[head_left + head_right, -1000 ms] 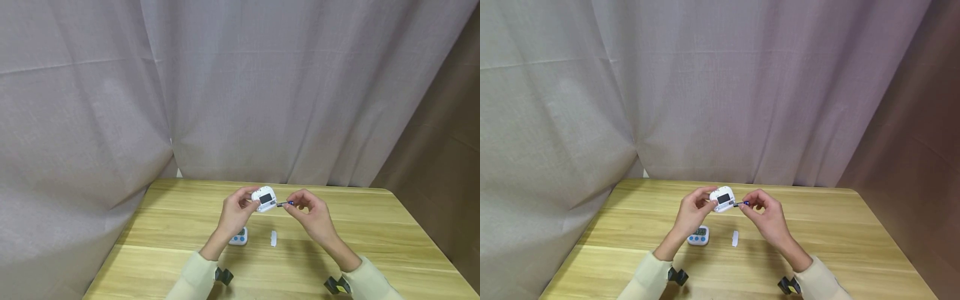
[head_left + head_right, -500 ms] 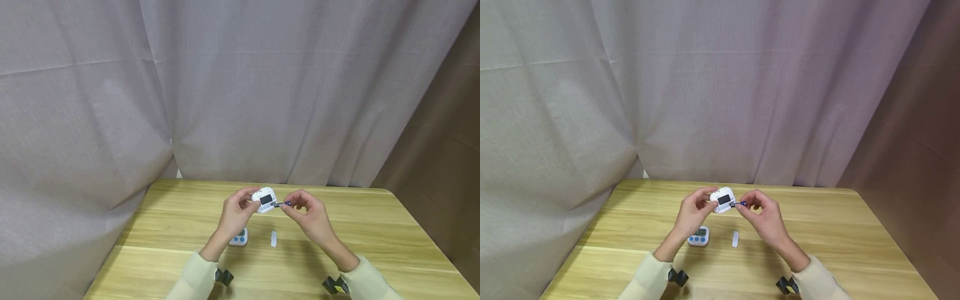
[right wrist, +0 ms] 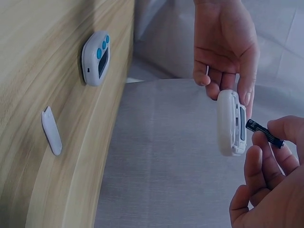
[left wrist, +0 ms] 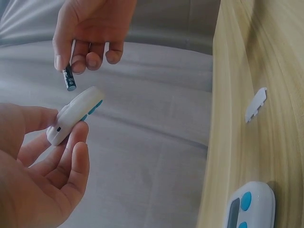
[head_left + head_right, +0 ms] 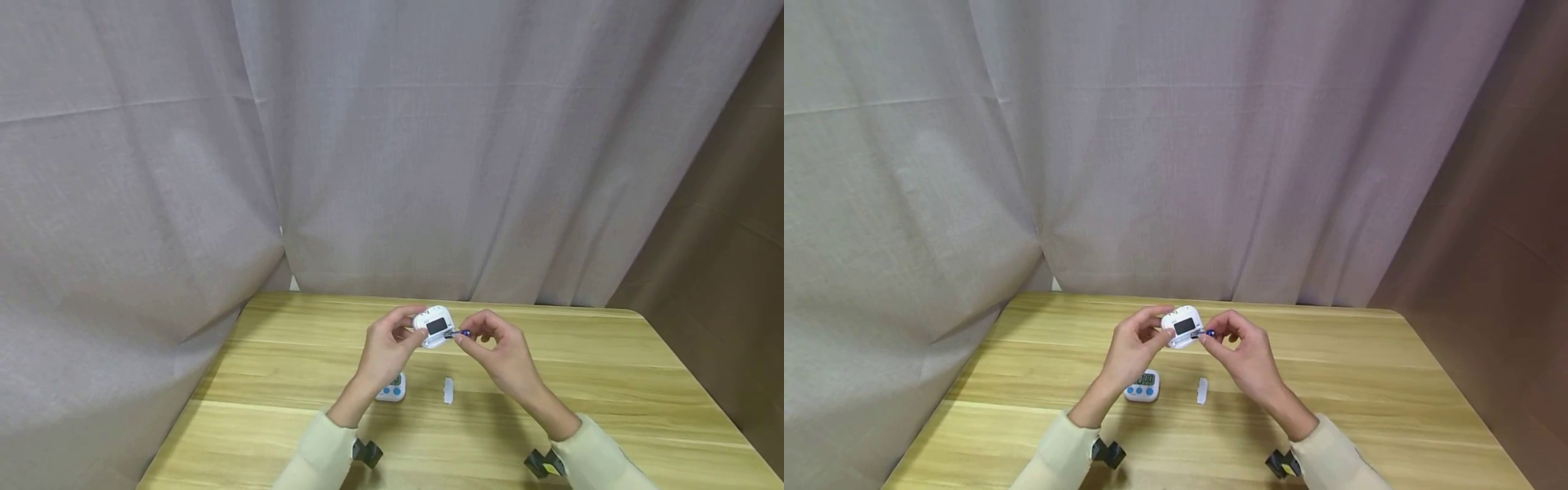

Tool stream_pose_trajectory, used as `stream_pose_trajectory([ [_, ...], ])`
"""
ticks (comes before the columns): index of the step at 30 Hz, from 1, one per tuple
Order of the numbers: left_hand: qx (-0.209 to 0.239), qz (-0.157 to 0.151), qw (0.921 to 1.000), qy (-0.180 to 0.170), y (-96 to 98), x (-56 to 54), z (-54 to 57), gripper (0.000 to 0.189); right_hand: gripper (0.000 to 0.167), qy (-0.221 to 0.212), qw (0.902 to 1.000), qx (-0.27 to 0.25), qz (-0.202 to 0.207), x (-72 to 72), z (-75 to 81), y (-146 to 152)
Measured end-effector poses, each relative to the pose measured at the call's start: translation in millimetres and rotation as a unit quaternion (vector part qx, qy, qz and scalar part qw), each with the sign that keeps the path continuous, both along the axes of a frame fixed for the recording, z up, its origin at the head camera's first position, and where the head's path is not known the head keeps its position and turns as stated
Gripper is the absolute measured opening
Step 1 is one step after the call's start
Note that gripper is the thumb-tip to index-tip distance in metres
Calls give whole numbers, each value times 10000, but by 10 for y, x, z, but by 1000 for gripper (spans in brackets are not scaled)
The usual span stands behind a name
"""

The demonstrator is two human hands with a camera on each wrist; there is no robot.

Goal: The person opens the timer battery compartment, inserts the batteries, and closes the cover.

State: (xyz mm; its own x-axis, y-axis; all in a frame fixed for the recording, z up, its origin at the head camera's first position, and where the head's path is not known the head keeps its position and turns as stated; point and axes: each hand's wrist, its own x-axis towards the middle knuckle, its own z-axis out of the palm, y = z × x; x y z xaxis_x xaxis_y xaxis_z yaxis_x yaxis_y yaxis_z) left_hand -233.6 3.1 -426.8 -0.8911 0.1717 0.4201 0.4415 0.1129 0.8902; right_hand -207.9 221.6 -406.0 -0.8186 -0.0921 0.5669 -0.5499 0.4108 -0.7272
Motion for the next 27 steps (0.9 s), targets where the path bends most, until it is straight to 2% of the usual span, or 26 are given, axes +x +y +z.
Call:
stream_pose_trajectory([
  [9, 17, -41, 10000, 21, -2, 2, 3, 37, 16, -1, 10000, 45, 0, -14, -15, 0],
  [27, 20, -51, 10000, 63, 3, 6, -6, 37, 21, 319, 9987, 368, -166, -43, -83, -3],
])
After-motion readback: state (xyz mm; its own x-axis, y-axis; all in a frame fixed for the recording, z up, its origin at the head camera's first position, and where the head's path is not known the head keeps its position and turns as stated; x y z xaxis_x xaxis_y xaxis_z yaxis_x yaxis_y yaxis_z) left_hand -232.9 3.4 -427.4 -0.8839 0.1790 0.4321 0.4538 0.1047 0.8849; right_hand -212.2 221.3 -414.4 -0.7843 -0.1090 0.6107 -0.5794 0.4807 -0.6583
